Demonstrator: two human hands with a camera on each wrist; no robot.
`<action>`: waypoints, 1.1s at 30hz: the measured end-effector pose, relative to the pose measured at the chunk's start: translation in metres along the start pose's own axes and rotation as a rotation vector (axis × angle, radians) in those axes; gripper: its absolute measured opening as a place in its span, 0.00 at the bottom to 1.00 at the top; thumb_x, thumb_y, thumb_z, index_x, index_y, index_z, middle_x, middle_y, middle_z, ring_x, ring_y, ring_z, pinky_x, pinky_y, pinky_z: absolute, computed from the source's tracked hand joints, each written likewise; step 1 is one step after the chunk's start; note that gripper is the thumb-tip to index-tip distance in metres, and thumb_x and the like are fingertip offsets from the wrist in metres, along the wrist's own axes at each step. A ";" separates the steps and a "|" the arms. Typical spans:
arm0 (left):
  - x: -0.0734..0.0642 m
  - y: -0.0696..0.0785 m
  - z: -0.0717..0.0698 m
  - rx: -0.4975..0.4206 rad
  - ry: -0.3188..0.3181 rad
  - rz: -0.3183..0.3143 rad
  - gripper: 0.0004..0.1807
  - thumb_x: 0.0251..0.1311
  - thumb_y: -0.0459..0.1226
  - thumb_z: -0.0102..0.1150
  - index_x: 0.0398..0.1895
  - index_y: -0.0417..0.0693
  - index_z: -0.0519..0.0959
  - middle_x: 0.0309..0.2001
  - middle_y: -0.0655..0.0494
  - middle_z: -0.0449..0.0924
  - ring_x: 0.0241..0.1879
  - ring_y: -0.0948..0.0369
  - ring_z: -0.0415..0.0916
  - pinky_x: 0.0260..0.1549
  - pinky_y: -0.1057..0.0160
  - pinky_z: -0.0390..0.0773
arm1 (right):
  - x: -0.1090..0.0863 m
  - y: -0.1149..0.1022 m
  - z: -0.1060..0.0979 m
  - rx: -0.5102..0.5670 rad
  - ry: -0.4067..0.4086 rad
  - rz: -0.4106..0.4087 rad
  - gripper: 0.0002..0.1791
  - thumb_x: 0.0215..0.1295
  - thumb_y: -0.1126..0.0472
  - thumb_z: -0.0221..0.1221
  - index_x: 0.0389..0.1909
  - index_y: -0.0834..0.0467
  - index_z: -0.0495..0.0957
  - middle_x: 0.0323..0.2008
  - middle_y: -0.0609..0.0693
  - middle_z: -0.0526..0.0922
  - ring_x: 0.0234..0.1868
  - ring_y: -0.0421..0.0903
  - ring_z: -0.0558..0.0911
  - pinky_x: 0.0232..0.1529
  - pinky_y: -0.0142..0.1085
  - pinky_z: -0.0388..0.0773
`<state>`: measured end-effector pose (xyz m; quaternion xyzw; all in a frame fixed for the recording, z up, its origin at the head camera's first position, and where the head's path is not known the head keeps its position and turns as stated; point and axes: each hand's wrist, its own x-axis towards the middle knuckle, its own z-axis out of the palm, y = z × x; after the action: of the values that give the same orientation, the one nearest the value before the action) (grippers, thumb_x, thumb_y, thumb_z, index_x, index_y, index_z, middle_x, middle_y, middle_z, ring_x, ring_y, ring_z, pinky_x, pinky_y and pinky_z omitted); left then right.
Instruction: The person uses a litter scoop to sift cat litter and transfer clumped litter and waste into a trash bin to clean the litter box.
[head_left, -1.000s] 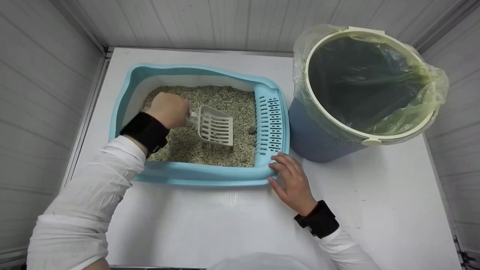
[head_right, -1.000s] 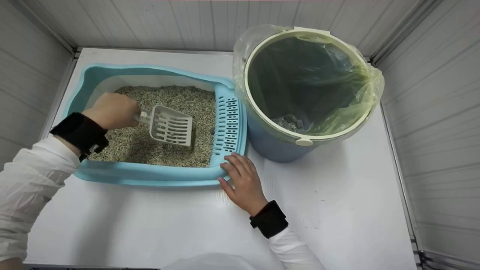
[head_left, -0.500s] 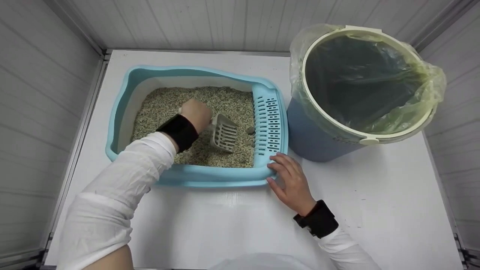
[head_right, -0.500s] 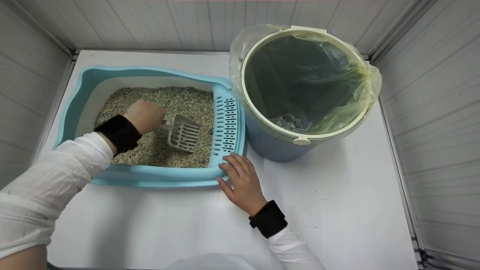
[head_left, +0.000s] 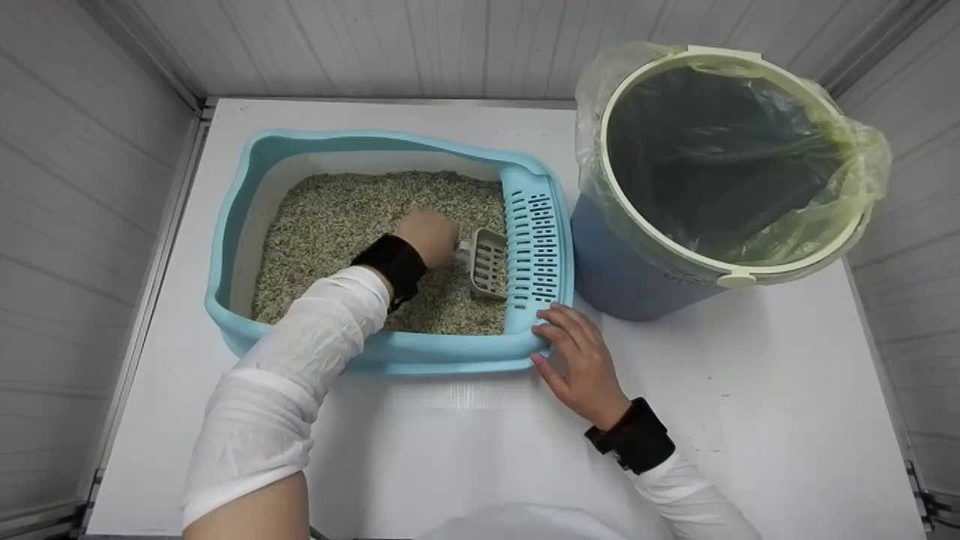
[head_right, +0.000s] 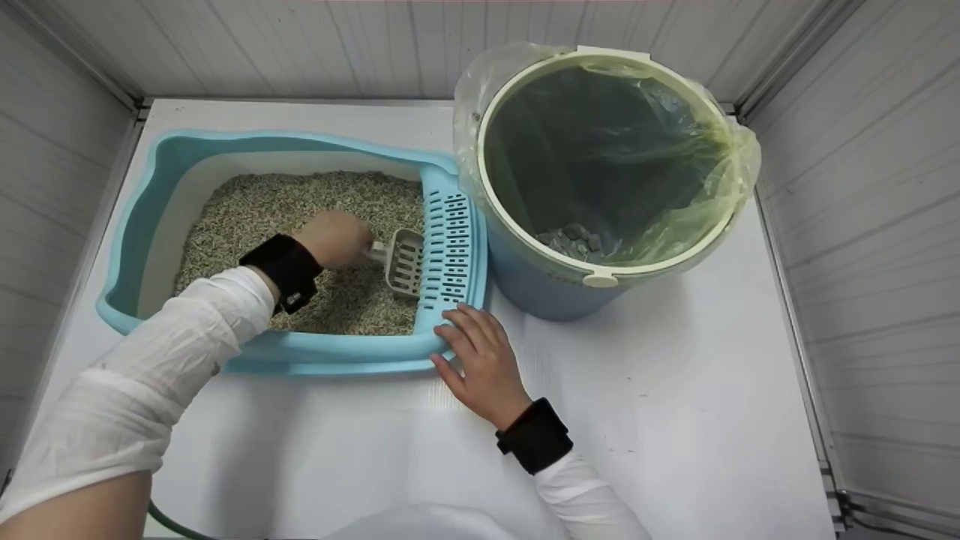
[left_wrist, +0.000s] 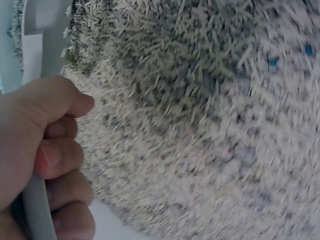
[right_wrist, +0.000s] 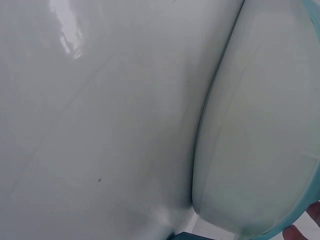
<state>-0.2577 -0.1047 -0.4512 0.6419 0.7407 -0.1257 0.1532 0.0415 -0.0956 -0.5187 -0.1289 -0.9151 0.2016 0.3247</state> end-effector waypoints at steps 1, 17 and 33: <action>0.002 -0.001 0.003 -0.031 0.000 -0.005 0.13 0.64 0.42 0.56 0.29 0.43 0.82 0.30 0.47 0.83 0.31 0.51 0.80 0.36 0.53 0.79 | 0.000 0.000 0.000 -0.002 0.001 -0.001 0.18 0.70 0.48 0.51 0.51 0.57 0.75 0.58 0.53 0.73 0.65 0.52 0.67 0.67 0.41 0.55; -0.003 -0.067 0.023 -0.154 -0.013 0.065 0.09 0.57 0.41 0.63 0.30 0.45 0.79 0.28 0.50 0.79 0.25 0.55 0.72 0.28 0.57 0.71 | 0.000 0.001 0.000 -0.005 0.010 -0.007 0.18 0.70 0.48 0.50 0.50 0.56 0.75 0.57 0.54 0.74 0.64 0.52 0.68 0.67 0.42 0.56; -0.025 -0.094 0.026 -0.372 0.062 0.039 0.16 0.57 0.39 0.55 0.16 0.50 0.63 0.15 0.58 0.58 0.16 0.61 0.53 0.20 0.63 0.56 | 0.000 0.001 0.000 0.007 0.014 -0.017 0.18 0.70 0.49 0.51 0.50 0.57 0.75 0.57 0.55 0.74 0.63 0.54 0.69 0.67 0.42 0.56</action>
<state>-0.3454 -0.1511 -0.4667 0.6202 0.7431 0.0363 0.2488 0.0413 -0.0948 -0.5190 -0.1214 -0.9131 0.2010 0.3334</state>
